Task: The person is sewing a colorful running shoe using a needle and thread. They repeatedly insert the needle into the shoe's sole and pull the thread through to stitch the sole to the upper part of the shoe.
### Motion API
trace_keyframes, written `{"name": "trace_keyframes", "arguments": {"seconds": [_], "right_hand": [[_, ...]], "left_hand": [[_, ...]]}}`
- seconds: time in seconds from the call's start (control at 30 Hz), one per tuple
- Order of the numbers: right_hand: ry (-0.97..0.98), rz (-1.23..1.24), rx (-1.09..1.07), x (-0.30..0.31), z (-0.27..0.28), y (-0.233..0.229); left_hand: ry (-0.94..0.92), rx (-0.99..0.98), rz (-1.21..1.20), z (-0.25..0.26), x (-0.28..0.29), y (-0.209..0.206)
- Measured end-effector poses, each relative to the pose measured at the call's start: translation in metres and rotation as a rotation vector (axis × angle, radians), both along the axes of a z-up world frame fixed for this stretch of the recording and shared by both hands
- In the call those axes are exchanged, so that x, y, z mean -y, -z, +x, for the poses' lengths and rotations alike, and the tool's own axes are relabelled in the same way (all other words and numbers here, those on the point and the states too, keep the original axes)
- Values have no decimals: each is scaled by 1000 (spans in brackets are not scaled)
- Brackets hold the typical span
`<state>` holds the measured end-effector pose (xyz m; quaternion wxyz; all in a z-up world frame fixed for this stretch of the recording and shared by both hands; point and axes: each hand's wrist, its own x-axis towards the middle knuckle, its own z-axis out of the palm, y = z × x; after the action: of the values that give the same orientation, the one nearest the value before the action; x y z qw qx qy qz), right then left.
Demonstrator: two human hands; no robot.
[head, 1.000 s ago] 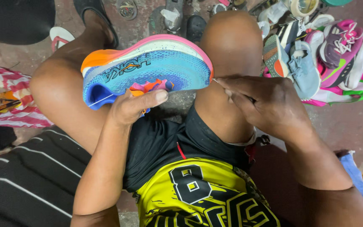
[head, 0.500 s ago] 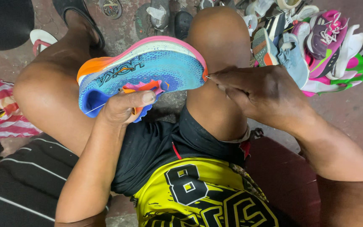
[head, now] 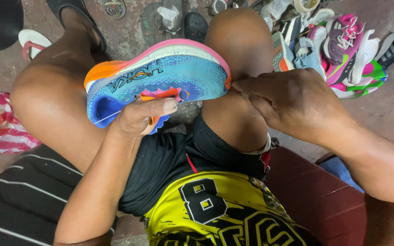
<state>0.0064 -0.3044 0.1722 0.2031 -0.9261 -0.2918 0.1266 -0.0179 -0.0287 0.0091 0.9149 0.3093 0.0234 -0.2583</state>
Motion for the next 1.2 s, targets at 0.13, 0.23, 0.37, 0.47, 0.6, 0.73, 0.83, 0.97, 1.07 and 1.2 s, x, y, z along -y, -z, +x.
{"name": "trace_keyframes", "arguments": {"seconds": [0.13, 0.23, 0.37, 0.47, 0.6, 0.73, 0.83, 0.97, 1.07, 1.2], "right_hand": [[39, -159, -79, -3, 6, -3], [-29, -126, -89, -8, 12, -8], [-86, -173, -94, -16, 22, -11], [-75, -357, -165, -23, 27, -12], [-194, -541, -167, -31, 19, -15], [-101, -570, -206, -33, 25, -23], [-51, -400, -284, -26, 28, -27], [58, -447, -411, -15, 27, -28], [86, -446, -548, -10, 21, -30], [5, -376, -331, -9, 9, -37]], "left_hand": [[27, -50, -8, 2, 2, 4], [35, -54, -12, 1, 4, 9], [54, 10, -70, 2, 6, 11], [53, -16, -64, 5, 8, 8], [44, -2, -66, 5, 11, 4], [36, 5, -4, 6, 13, 0], [46, 43, 5, 4, 13, 2], [42, 79, 23, 3, 11, 1], [44, 107, -29, 5, 9, 0], [61, 65, 9, 4, 7, 0]]}}
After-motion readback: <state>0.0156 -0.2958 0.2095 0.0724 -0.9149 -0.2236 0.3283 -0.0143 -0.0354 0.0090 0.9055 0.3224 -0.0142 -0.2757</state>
